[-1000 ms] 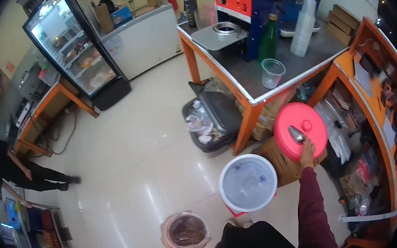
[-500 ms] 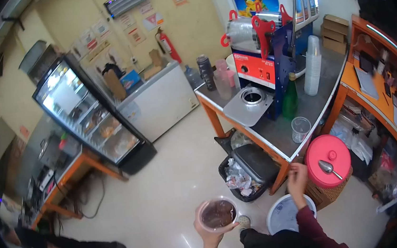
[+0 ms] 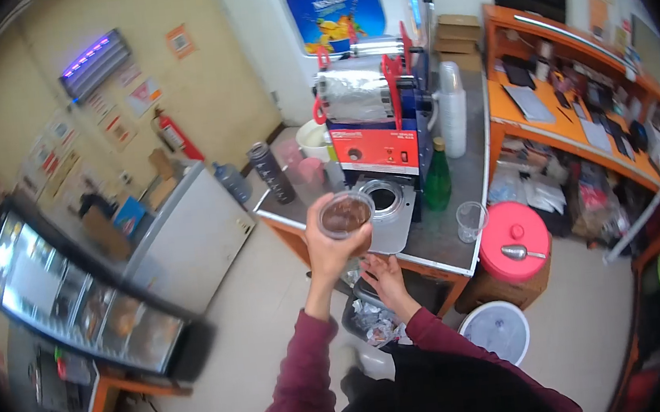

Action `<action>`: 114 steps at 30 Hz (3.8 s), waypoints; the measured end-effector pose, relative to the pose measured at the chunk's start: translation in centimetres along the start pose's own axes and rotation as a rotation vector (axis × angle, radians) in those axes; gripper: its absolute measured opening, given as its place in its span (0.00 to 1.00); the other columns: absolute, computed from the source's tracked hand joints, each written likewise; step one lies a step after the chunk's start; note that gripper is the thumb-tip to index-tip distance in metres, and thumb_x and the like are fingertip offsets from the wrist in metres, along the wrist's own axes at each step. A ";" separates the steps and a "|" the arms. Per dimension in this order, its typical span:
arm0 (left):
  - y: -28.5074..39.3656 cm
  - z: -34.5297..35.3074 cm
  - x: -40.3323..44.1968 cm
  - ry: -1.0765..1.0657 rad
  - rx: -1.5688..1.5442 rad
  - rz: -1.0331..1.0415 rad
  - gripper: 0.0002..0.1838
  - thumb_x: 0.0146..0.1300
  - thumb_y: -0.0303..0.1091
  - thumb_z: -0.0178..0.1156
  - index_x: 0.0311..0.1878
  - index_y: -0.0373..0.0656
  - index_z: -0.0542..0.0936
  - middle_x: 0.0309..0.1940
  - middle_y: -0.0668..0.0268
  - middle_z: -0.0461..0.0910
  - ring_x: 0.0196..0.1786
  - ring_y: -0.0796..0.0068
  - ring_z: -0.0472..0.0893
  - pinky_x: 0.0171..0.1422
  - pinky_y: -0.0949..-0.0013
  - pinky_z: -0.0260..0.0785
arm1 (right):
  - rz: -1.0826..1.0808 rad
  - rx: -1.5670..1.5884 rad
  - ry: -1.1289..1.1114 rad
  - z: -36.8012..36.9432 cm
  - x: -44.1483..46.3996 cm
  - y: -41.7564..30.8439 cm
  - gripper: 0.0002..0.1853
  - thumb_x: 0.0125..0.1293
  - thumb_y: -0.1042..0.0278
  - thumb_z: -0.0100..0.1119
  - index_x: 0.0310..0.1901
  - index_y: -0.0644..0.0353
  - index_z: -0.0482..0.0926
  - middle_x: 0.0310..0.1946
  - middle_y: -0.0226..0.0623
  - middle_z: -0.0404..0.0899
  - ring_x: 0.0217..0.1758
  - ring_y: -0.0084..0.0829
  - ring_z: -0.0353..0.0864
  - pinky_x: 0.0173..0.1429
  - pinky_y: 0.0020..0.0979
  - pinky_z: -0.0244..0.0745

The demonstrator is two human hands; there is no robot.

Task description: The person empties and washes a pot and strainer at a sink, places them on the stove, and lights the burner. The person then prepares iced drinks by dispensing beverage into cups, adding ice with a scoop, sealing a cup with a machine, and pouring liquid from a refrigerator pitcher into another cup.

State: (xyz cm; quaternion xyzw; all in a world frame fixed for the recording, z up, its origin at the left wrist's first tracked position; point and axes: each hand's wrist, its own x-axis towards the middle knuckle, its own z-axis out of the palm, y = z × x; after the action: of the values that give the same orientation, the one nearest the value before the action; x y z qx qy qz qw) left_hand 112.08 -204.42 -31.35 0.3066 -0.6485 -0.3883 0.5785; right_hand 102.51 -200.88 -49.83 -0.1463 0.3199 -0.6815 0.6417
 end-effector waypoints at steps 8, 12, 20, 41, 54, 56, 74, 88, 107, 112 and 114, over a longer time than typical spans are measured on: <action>-10.9 1.6 10.3 -0.332 0.036 0.135 0.44 0.34 0.40 0.81 0.56 0.36 0.70 0.48 0.57 0.78 0.53 0.63 0.79 0.59 0.64 0.70 | -0.285 -0.246 0.331 2.1 0.5 1.6 0.14 0.73 0.62 0.51 0.54 0.59 0.68 0.44 0.38 0.77 0.48 0.30 0.81 0.47 0.29 0.79; -13.7 2.4 11.6 -0.414 0.059 0.186 0.43 0.34 0.43 0.81 0.55 0.39 0.71 0.48 0.57 0.78 0.53 0.60 0.78 0.59 0.61 0.69 | -0.317 -0.284 0.464 3.3 0.3 2.0 0.12 0.73 0.63 0.49 0.54 0.58 0.71 0.42 0.34 0.78 0.46 0.27 0.81 0.44 0.26 0.78; -17.5 2.3 11.4 -0.582 0.390 0.247 0.44 0.34 0.50 0.79 0.55 0.39 0.73 0.50 0.59 0.73 0.55 0.60 0.73 0.58 0.56 0.61 | -0.347 -0.256 0.560 4.0 0.7 3.0 0.13 0.74 0.61 0.49 0.54 0.56 0.71 0.40 0.31 0.78 0.42 0.23 0.81 0.42 0.23 0.76; 4.7 -1.0 38.7 -0.760 0.614 0.630 0.28 0.74 0.48 0.43 0.69 0.39 0.63 0.61 0.60 0.70 0.63 0.70 0.68 0.68 0.64 0.57 | -0.674 0.076 0.626 6.3 4.5 6.4 0.08 0.69 0.72 0.53 0.46 0.65 0.71 0.34 0.39 0.79 0.36 0.28 0.83 0.34 0.25 0.80; 2.1 0.6 34.5 -0.341 1.085 0.940 0.39 0.70 0.62 0.39 0.73 0.42 0.58 0.70 0.54 0.62 0.71 0.61 0.63 0.73 0.58 0.52 | -0.972 -0.083 0.847 4.8 13.7 3.0 0.08 0.65 0.75 0.54 0.40 0.60 0.64 0.34 0.45 0.74 0.34 0.50 0.78 0.34 0.43 0.72; 2.0 1.1 33.4 -0.296 1.079 0.950 0.38 0.70 0.64 0.40 0.71 0.42 0.62 0.68 0.54 0.65 0.71 0.59 0.64 0.73 0.58 0.53 | -0.977 -0.063 0.839 4.6 15.6 2.4 0.08 0.66 0.73 0.53 0.40 0.60 0.63 0.35 0.45 0.74 0.33 0.50 0.78 0.34 0.44 0.72; 2.7 1.0 29.5 -0.340 0.854 1.056 0.39 0.68 0.68 0.29 0.67 0.51 0.70 0.62 0.62 0.74 0.63 0.60 0.73 0.59 0.55 0.69 | -0.980 -0.151 0.958 3.6 20.8 -0.2 0.11 0.61 0.74 0.58 0.40 0.61 0.66 0.35 0.46 0.76 0.34 0.49 0.81 0.35 0.45 0.76; 0.6 5.8 36.7 -0.537 0.906 0.943 0.32 0.73 0.54 0.36 0.71 0.41 0.61 0.68 0.55 0.64 0.67 0.58 0.68 0.72 0.56 0.57 | -0.968 -0.055 0.935 3.6 21.2 -0.3 0.07 0.63 0.75 0.56 0.36 0.61 0.66 0.31 0.44 0.77 0.34 0.51 0.78 0.33 0.47 0.69; 0.8 4.9 36.7 -0.505 1.015 1.056 0.32 0.73 0.51 0.38 0.74 0.43 0.56 0.71 0.58 0.58 0.69 0.63 0.64 0.73 0.61 0.54 | -0.904 -0.060 0.911 3.4 20.7 -0.5 0.07 0.61 0.76 0.56 0.37 0.60 0.68 0.32 0.42 0.79 0.35 0.49 0.79 0.34 0.44 0.70; 2.4 -2.0 36.3 -0.561 1.229 1.631 0.32 0.73 0.51 0.39 0.74 0.43 0.55 0.73 0.59 0.56 0.70 0.65 0.63 0.73 0.62 0.53 | -0.900 -0.047 0.942 3.6 20.8 -0.5 0.07 0.61 0.76 0.57 0.37 0.59 0.67 0.32 0.41 0.79 0.35 0.49 0.79 0.33 0.44 0.70; 2.1 -0.8 35.0 -0.502 1.174 1.419 0.33 0.73 0.53 0.39 0.74 0.43 0.54 0.73 0.58 0.55 0.71 0.63 0.62 0.73 0.60 0.53 | -0.902 -0.061 0.950 3.6 20.7 -0.4 0.07 0.62 0.75 0.57 0.37 0.59 0.67 0.32 0.40 0.79 0.35 0.48 0.79 0.33 0.44 0.70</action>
State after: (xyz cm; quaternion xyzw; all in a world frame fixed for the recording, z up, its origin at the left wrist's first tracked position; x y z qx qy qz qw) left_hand 107.98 -233.09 -11.58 -0.0090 -0.8799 0.3860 0.2768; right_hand 101.62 -221.78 -51.24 0.0329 0.4950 -0.8648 0.0776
